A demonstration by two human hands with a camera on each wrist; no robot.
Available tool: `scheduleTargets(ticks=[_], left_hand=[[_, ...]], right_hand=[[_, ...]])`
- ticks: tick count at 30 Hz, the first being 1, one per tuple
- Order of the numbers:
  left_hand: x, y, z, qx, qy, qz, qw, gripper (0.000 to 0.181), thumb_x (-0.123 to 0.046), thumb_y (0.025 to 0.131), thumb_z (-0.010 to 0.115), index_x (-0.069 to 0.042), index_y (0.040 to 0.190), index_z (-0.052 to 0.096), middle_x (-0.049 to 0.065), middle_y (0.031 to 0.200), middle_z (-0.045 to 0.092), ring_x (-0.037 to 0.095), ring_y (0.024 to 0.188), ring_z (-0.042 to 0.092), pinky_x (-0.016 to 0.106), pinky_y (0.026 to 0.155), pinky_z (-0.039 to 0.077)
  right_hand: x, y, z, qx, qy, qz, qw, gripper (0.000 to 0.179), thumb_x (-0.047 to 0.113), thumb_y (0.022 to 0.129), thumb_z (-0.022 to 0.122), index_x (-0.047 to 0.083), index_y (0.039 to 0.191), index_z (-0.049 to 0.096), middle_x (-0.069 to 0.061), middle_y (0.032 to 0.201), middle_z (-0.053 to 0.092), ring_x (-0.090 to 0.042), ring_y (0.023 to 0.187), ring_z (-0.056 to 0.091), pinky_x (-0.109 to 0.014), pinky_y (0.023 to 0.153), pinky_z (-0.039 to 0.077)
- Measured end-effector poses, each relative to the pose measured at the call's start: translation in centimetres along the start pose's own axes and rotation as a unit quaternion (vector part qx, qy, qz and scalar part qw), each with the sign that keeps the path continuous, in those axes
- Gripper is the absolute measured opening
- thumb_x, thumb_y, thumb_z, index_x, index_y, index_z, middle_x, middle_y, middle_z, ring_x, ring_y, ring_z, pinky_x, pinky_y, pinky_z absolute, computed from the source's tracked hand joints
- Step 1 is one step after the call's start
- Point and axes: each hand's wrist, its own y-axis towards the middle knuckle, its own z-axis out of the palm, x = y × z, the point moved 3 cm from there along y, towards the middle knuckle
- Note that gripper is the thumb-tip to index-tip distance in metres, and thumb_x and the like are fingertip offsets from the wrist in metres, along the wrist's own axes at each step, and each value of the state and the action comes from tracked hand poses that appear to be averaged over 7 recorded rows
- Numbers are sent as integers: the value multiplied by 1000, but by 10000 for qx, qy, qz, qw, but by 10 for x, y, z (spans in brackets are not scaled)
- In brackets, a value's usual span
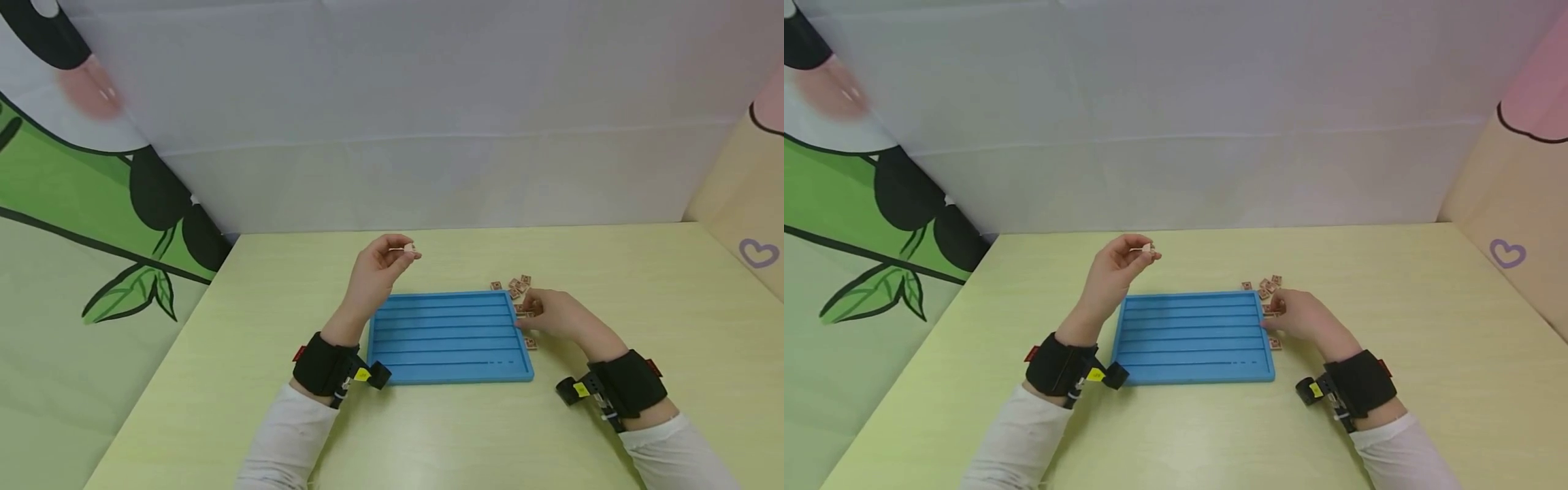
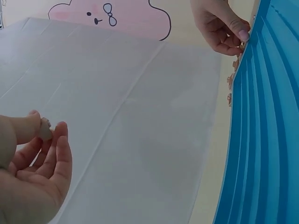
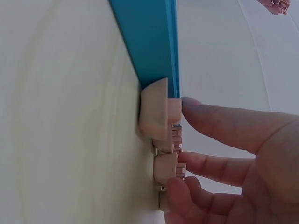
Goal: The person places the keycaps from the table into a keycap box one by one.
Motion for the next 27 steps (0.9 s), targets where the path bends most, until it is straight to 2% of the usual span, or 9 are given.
scheduleTargets(ticks=[4,7,12,14,20,23,27], left_hand=[[-3,-4,-7,77,529,8,9986,25,-8,93,58,3,115,60,19,114,61,30,110,59,35,98,47],[-1,-7,-16,20,1081,-33,9941,25,-11,92,61,0,115,63,15,114,63,27,110,59,38,100,46],[8,-6,-33,22,2118,-192,9771,28,-16,90,65,-3,114,66,14,112,65,27,104,60,42,97,46],[10,-7,-41,33,2404,-285,9703,28,-16,89,66,-3,114,66,14,112,65,29,104,59,44,96,45],[12,-12,-54,219,2877,-539,9560,26,-14,89,66,-2,113,66,14,109,65,30,103,58,45,94,44],[16,-14,-54,336,3061,-604,9495,26,-14,89,65,-2,112,66,14,108,65,30,103,58,45,93,45],[29,-12,-48,649,3209,-718,9422,25,-16,91,64,-2,111,65,13,108,65,28,101,60,42,92,47]], right_hand=[[1,0,1,8,49,-53,10000,28,24,85,70,2,98,57,-11,90,60,-22,76,50,-31,63,42],[1,0,2,23,71,-83,9999,27,23,85,70,2,97,58,-11,90,60,-22,77,51,-31,65,42],[0,0,0,37,90,-24,9999,29,24,85,70,2,100,58,-13,95,61,-23,80,53,-32,66,44],[0,0,-1,48,91,-16,9999,31,24,85,70,1,101,57,-13,94,61,-23,80,52,-32,65,44],[-1,-1,-2,51,-5,0,10000,31,25,85,70,1,101,57,-12,91,60,-22,77,50,-30,63,42],[0,-1,-3,39,-13,-51,10000,32,25,85,70,1,101,57,-12,91,60,-22,76,50,-30,63,42],[1,0,0,67,-33,-49,10000,34,26,85,70,0,101,56,-13,89,59,-23,76,49,-31,63,42]])
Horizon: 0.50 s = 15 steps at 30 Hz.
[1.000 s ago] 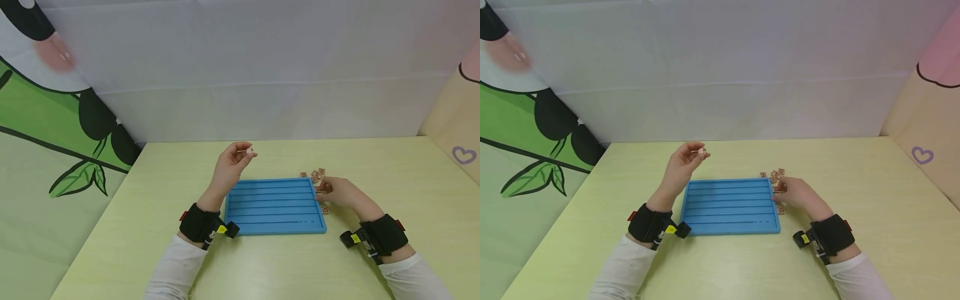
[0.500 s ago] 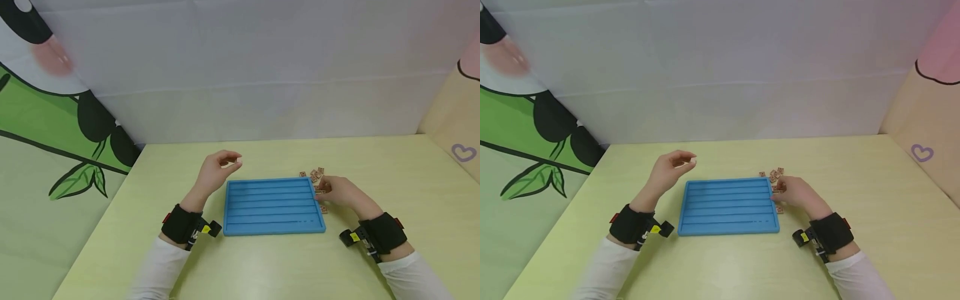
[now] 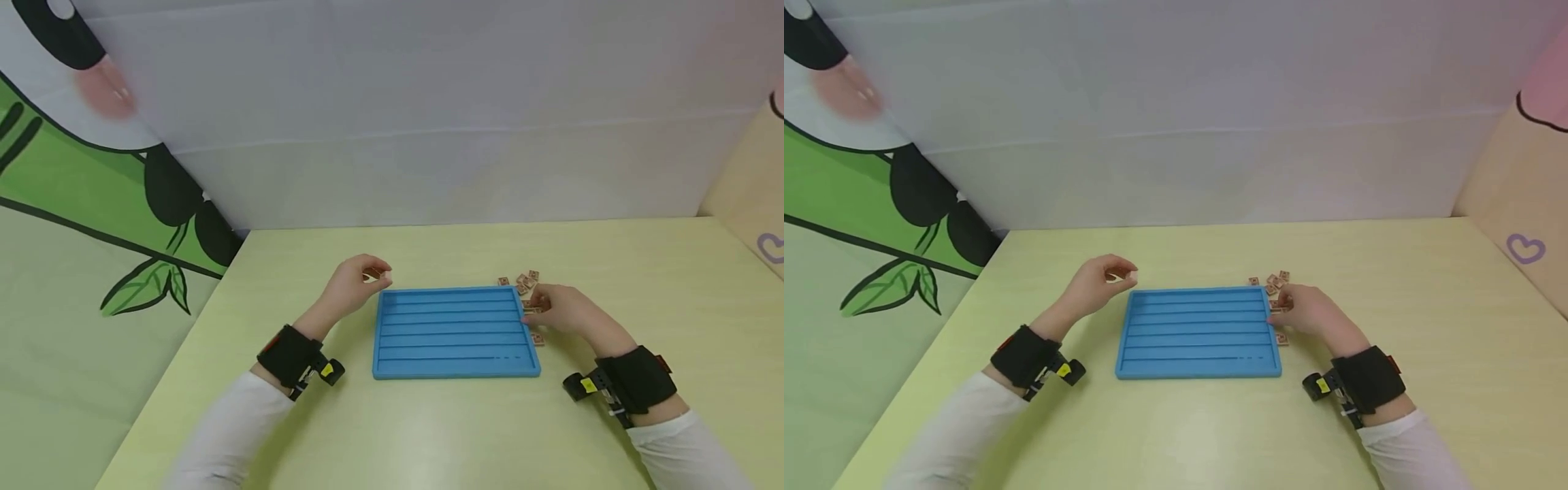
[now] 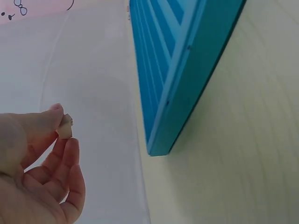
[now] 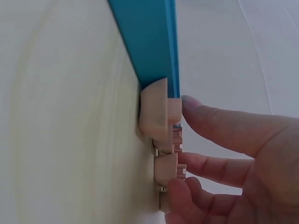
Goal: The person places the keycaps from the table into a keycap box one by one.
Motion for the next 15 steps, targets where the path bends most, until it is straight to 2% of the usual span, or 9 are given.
scheduleTargets(ticks=[4,8,15], left_hand=[[2,9,15,265,226,79,9994,22,-16,90,64,-2,107,65,12,105,66,26,98,60,39,88,49],[3,16,21,464,619,71,9970,19,-16,89,65,-3,103,66,11,102,66,25,97,59,37,86,49],[5,22,26,968,1650,65,9815,14,-16,90,65,-6,98,68,9,100,66,24,93,57,38,86,49]], right_hand=[[-1,0,0,-23,-15,30,10000,33,25,85,71,0,100,56,-12,90,60,-23,77,50,-30,63,42],[0,1,-1,-54,19,-18,10000,30,24,85,70,1,100,57,-12,90,60,-22,76,50,-30,63,41],[2,-2,-2,-36,9,12,10000,34,25,85,71,0,101,57,-14,92,60,-23,77,50,-31,64,42]])
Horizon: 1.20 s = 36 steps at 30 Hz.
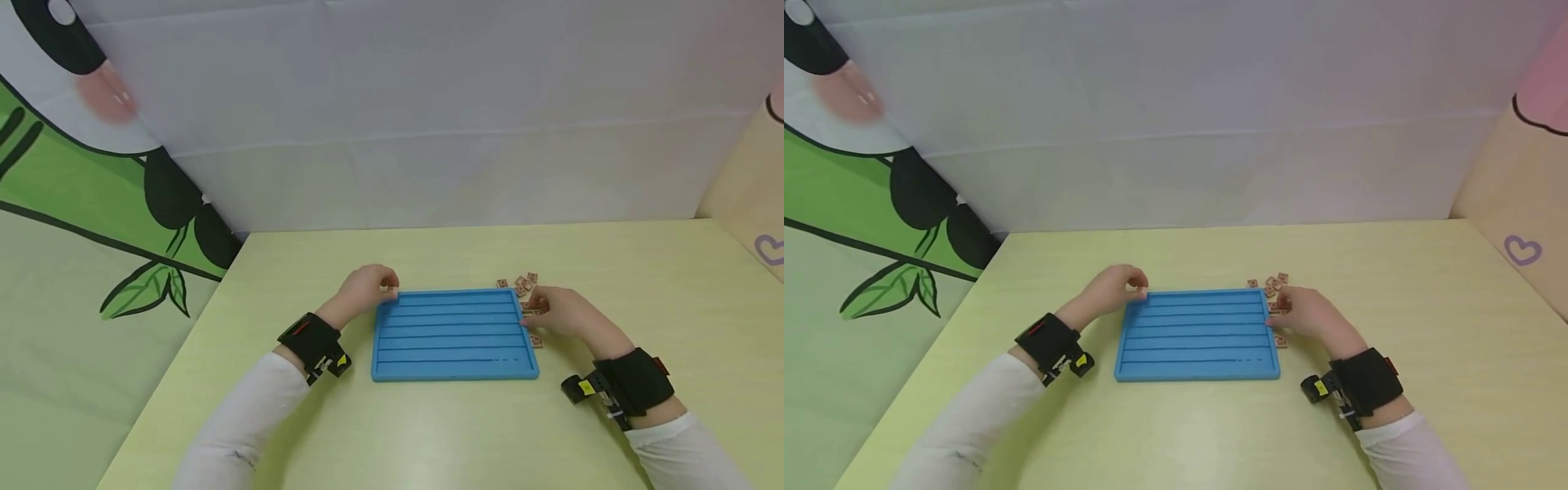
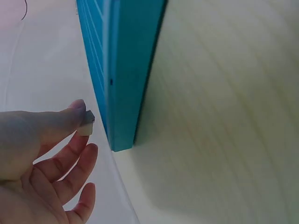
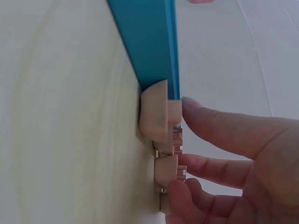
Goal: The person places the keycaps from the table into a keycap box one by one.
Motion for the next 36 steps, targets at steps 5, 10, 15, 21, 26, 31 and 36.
scheduleTargets(ticks=[5,10,15,21,26,31,36], left_hand=[[3,2,4,34,313,-48,9995,11,-17,90,65,-7,94,68,7,94,65,21,85,55,37,80,49],[4,2,7,-1,385,-68,9992,10,-17,89,66,-8,92,67,7,93,65,20,83,55,36,78,49],[4,2,9,51,278,-78,9996,11,-17,89,66,-7,94,67,8,96,66,21,86,57,36,81,49],[1,2,12,46,282,-55,9996,9,-15,88,67,-8,92,67,7,95,66,21,86,56,37,81,49],[-1,2,14,101,365,-35,9993,9,-15,86,70,-8,91,66,6,92,65,20,82,56,37,79,49],[-2,1,14,98,442,-20,9990,10,-16,85,71,-8,90,67,6,92,66,19,82,57,36,78,49],[-1,0,13,163,496,60,9986,11,-16,86,69,-8,93,69,6,94,68,20,86,61,36,80,50]], right_hand=[[-1,0,1,-4,59,45,10000,32,24,85,70,0,100,57,-11,89,59,-22,77,50,-30,63,41],[-2,1,3,-9,69,76,9999,30,24,85,70,1,100,57,-11,89,59,-21,76,50,-29,62,41],[-3,1,3,4,79,83,9999,30,24,85,70,1,100,57,-10,88,59,-21,76,49,-29,62,41],[-2,1,3,-8,96,58,9999,30,24,85,70,1,99,57,-11,89,60,-22,76,50,-29,62,41],[-2,1,3,-13,70,58,10000,29,23,85,70,1,99,57,-11,89,60,-21,76,50,-29,62,41],[-2,1,2,-15,53,46,10000,30,23,85,70,1,99,57,-12,90,60,-22,76,50,-29,62,41],[-2,1,2,-9,50,51,10000,31,24,85,70,0,101,57,-13,93,61,-23,78,51,-31,64,44]])
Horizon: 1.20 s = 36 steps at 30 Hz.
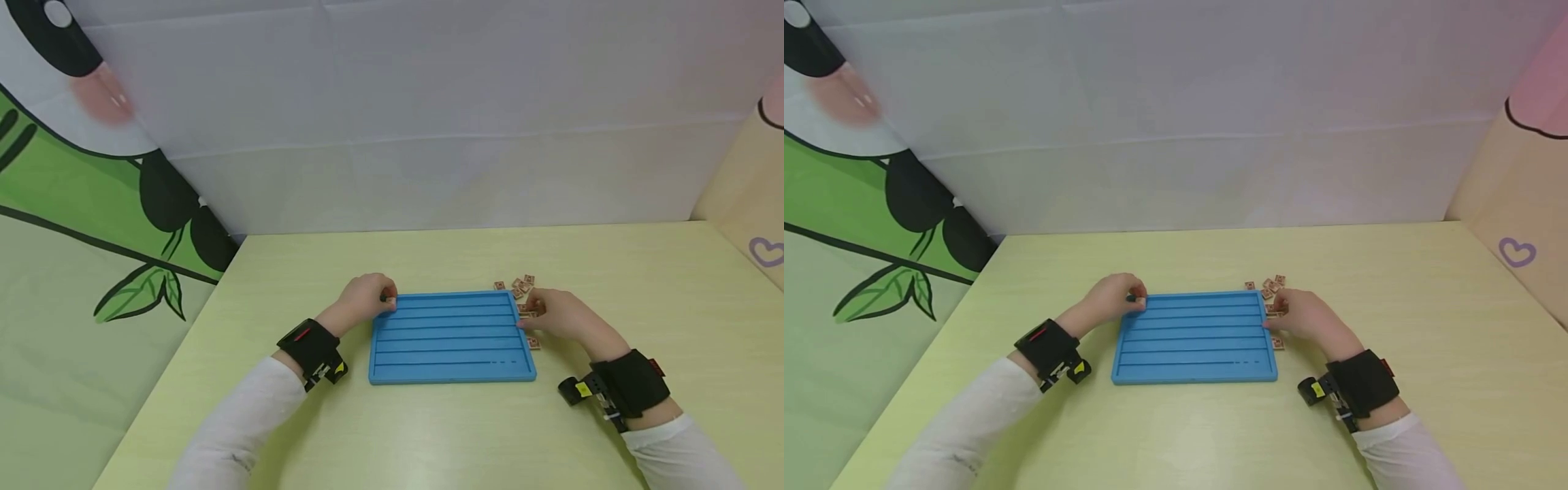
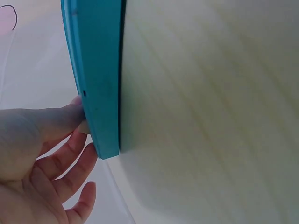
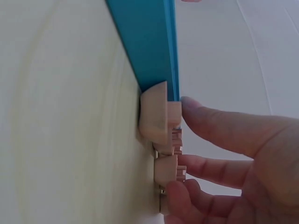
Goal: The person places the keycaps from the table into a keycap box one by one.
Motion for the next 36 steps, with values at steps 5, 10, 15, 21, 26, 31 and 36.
scheduleTargets(ticks=[5,10,15,21,26,31,36], left_hand=[[3,-2,1,26,29,34,10000,15,-18,88,68,-7,97,70,7,97,69,21,89,62,37,83,50],[4,-5,0,-18,76,35,10000,12,-18,88,67,-8,94,69,6,96,70,21,88,63,37,83,50],[5,-5,1,-55,216,36,9997,12,-19,88,67,-8,93,69,6,96,69,21,89,62,38,84,50],[6,-7,-1,-159,447,205,9987,11,-20,89,67,-10,91,70,5,97,70,21,91,64,39,83,49],[6,-9,-6,-212,582,265,9977,11,-19,89,66,-10,92,71,4,96,69,20,91,64,42,85,48],[6,-11,-7,-199,605,183,9978,11,-19,89,66,-10,93,71,3,97,70,20,93,64,45,88,46],[7,-13,-8,-210,612,179,9977,12,-19,89,66,-10,94,72,3,97,70,20,92,64,45,88,46]], right_hand=[[0,0,1,44,-3,45,10000,32,25,86,69,0,102,57,-15,96,61,-24,80,52,-32,66,45],[0,0,3,58,11,67,10000,31,25,86,69,0,101,57,-13,93,60,-23,78,51,-30,64,43],[1,0,3,59,6,61,10000,30,24,86,69,1,100,57,-12,92,61,-23,78,50,-30,64,42],[1,0,3,75,0,71,9999,32,26,86,69,1,101,57,-13,92,60,-23,77,50,-30,63,42],[0,1,1,71,-59,106,9999,35,28,85,70,1,102,56,-12,90,59,-23,77,50,-30,63,42],[0,0,0,100,-113,184,9997,36,30,84,71,1,96,55,-10,84,56,-23,75,48,-31,62,40],[0,-1,1,141,-80,351,9993,32,29,85,70,3,91,53,-7,78,50,-21,71,46,-29,59,36]])
